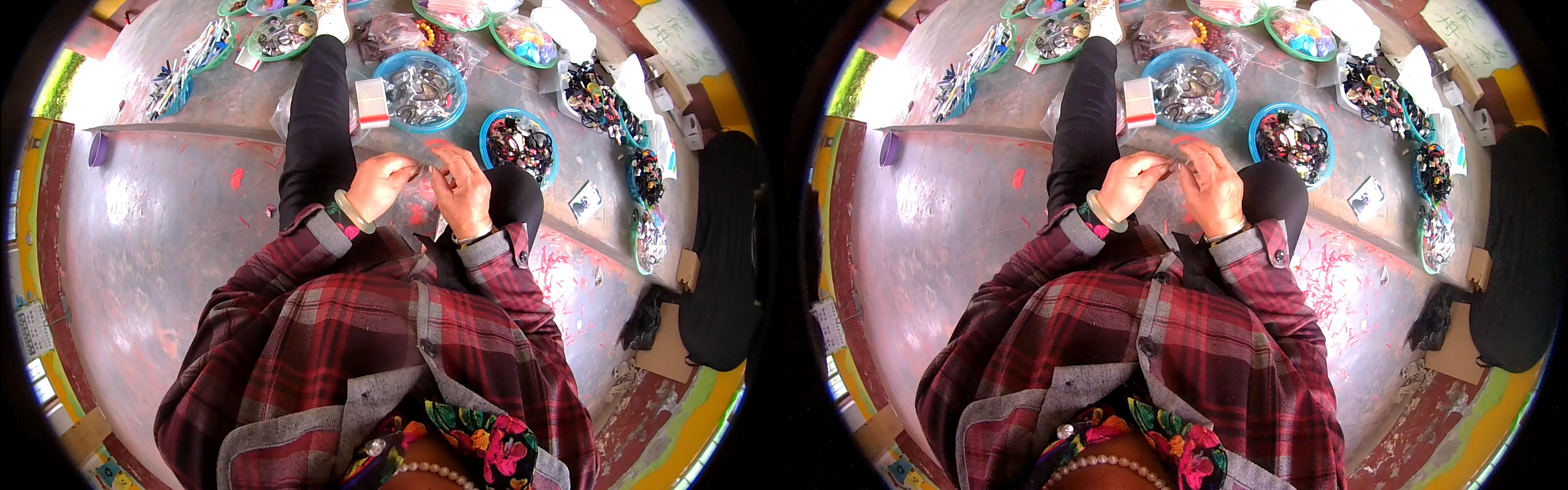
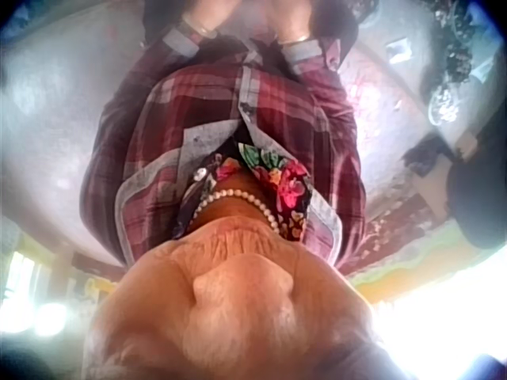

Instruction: The person sits on the floor and packs small hair accessories into clear plastic bags. They pick up items from blue bowls, place them into bags, and seal them. The person handles hair ties and clips one by one, organizing them into individual packages.

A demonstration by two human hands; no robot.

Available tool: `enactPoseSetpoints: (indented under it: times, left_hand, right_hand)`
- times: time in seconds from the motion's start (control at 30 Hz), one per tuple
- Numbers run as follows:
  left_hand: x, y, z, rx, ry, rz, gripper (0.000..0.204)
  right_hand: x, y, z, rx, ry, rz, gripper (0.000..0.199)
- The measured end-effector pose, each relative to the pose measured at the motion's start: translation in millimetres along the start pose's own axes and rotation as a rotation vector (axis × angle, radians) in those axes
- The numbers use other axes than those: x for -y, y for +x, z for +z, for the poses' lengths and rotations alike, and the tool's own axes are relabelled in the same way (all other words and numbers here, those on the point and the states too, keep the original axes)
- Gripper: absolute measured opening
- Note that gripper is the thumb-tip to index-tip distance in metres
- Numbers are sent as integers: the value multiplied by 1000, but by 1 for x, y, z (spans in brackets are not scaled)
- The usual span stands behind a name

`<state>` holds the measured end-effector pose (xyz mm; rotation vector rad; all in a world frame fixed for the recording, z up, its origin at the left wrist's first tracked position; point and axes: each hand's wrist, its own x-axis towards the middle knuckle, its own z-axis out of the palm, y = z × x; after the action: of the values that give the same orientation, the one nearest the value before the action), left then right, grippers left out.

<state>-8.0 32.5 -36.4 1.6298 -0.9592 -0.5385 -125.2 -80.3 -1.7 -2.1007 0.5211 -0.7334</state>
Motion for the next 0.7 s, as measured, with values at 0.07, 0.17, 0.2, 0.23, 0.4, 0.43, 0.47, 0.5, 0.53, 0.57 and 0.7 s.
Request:
enactPoseSetpoints:
  times: [0.07, 0.17, 0.2, 0.23, 0.4, 0.43, 0.47, 0.5, 0.53, 0.57, 0.7]
  left_hand:
    - [0, 1, -1, 4, 89, 78, 14]
    - [-1, 0, -1, 6, 155, 140, 13]
    - [-1, 0, -2, 5, 165, 152, 13]
    - [-1, 0, -2, 15, 182, 155, 13]
    - [7, 0, -7, 83, 306, 245, 12]
    - [7, -1, -8, 117, 208, 110, 12]
    - [3, -1, -8, 153, 108, -24, 12]
    - [-1, 0, -9, 188, 7, -157, 12]
    - [-5, 2, -11, 193, -48, -220, 13]
    - [-9, 3, -14, 195, -103, -283, 14]
    - [-2, 4, -22, 119, -496, -500, 18]
  right_hand:
    - [-1, 0, 0, 15, -26, 8, 26]
    - [-11, -1, 3, 33, -99, -16, 20]
    - [-14, -2, 3, 39, -129, -31, 18]
    - [-15, -2, 3, 48, -118, -49, 15]
    - [-19, -3, 3, 259, -16, 55, 9]
    - [-22, -4, 5, 262, 23, 65, 10]
    - [-26, -5, 6, 262, 62, 77, 11]
    - [-29, -6, 7, 262, 100, 88, 12]
    - [-31, -6, 7, 261, 145, 201, 13]
    - [-32, -6, 6, 262, 191, 313, 14]
    - [-26, -1, -1, 200, 404, 523, 17]
